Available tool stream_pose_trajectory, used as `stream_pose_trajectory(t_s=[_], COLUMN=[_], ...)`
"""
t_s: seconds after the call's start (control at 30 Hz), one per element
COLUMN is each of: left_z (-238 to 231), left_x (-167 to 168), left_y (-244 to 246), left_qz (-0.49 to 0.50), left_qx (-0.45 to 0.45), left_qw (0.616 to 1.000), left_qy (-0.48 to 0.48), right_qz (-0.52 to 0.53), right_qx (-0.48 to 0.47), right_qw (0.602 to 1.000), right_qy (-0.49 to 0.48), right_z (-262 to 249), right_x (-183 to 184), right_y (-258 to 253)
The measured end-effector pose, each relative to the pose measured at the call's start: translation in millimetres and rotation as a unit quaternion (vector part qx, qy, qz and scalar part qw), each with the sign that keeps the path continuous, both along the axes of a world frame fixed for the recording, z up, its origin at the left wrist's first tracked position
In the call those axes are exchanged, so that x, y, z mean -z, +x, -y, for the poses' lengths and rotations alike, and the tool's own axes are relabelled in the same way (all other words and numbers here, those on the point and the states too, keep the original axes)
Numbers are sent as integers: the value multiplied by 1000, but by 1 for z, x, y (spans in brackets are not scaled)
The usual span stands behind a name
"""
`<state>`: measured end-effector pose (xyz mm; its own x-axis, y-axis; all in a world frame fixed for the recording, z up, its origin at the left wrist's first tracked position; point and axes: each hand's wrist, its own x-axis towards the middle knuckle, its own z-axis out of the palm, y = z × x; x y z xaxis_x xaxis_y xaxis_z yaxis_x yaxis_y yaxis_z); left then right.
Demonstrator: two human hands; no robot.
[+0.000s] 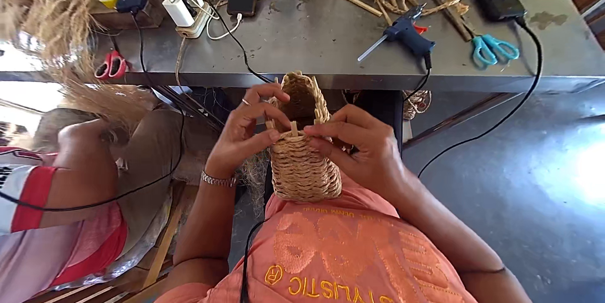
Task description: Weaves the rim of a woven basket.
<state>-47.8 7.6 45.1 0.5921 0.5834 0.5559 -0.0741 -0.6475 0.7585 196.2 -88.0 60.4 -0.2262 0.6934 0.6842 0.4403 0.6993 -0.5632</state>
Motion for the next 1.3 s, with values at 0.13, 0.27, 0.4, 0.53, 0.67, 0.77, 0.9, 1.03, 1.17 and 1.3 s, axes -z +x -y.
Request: stream_pose_trajectory(t_s=[0.13, 0.27, 0.4, 0.53, 0.67, 0.77, 0.9, 1.03, 1.17, 1.3], left_z=[32, 69, 79, 77, 77, 77, 78, 79, 80, 79], left_x=[-9, -30, -23, -14, -13, -13, -15, -11, -3, -3], left_y=[4, 13, 32, 43, 40, 38, 39, 44, 50, 50], left_qz=[0, 56, -23, -94, -92, -105, -118, -104, -78, -69], left_qx=[-115, -225, -220, -215, -215, -213, -212, -240, -302, -312], left_qw=[991, 958, 956, 956, 961, 963, 963, 959, 943, 941], left_qy=[64, 169, 195, 176, 149, 131, 117, 107, 116, 113], right_qz=[-1, -8, -32, -69, -91, -80, -43, -37, -40, -63], right_qx=[1, 13, 22, 11, -18, -31, -28, -7, -14, -64], right_qw=[1000, 999, 998, 997, 995, 995, 997, 996, 989, 983], right_qy=[-1, 35, 59, 31, -33, -50, -57, -86, -141, -159], right_z=[8, 5, 5, 6, 9, 10, 4, -8, -17, -20], right_x=[4, 10, 20, 27, 30, 28, 22, 22, 30, 36], right_y=[2, 2, 0, 4, 16, 27, 35, 36, 38, 43])
